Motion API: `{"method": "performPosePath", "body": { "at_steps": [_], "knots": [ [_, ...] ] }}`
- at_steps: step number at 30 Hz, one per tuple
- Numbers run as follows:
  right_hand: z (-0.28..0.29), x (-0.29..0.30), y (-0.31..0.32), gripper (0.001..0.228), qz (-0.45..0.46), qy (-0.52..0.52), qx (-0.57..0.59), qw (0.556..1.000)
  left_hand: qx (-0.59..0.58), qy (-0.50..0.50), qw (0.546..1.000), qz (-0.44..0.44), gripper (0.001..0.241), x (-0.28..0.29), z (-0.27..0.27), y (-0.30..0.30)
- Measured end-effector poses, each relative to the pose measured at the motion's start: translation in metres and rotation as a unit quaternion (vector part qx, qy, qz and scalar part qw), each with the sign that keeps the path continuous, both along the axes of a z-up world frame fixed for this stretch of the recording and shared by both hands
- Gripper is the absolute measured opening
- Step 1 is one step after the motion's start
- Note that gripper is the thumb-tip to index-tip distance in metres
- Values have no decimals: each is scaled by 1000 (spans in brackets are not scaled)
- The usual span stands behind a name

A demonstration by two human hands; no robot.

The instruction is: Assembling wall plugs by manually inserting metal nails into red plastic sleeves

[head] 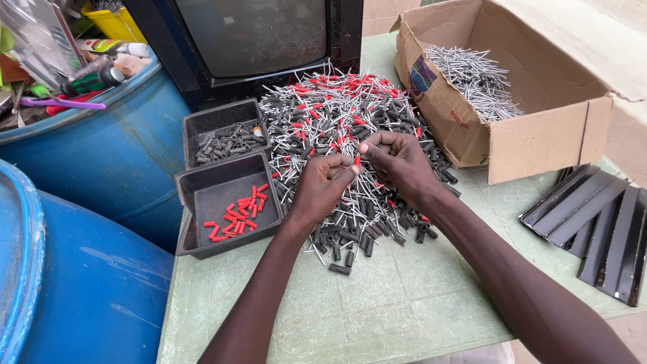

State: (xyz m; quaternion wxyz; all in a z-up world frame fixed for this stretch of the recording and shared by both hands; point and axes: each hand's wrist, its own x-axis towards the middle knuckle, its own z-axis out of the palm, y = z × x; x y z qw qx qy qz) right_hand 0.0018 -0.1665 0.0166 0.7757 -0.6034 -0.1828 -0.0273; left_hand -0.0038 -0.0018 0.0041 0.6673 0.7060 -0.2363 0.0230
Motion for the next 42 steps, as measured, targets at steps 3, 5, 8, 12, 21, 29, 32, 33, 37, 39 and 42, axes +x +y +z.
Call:
{"method": "performPosePath", "body": {
  "at_steps": [3,5,8,12,21,29,32,33,37,39,42],
  "knots": [
    [1,1,0,10,0,-16,-8,1000,-31,22,999,0,9,-5,6,1],
    [3,0,-2,9,-28,-78,-89,993,-39,25,999,8,9,-3,3,1],
    [14,-13,2,14,-47,-146,-185,971,-59,38,997,14,7,-5,5,1],
    [8,-13,2,23,-32,-134,-188,973,-82,41,996,23,8,-4,7,2],
    [-7,-3,5,14,-7,-138,-223,965,-154,99,983,34,12,-5,10,6],
    [10,-13,0,22,160,-23,-102,982,-239,178,954,-17,10,-5,11,1],
    [8,-10,-7,25,209,27,-51,976,-257,191,947,-36,10,-4,8,-3],
    [7,-9,-9,26,223,33,-44,973,-269,194,942,-43,10,-2,6,-3],
    [2,-4,-8,32,203,3,-100,974,-277,187,942,-42,8,1,2,-2],
    [7,-4,-4,25,59,-162,-275,946,-259,164,952,-6,11,5,-2,2],
    [15,-4,-3,29,2,-228,-315,921,-235,152,960,30,8,13,-8,5]
  ]
}}
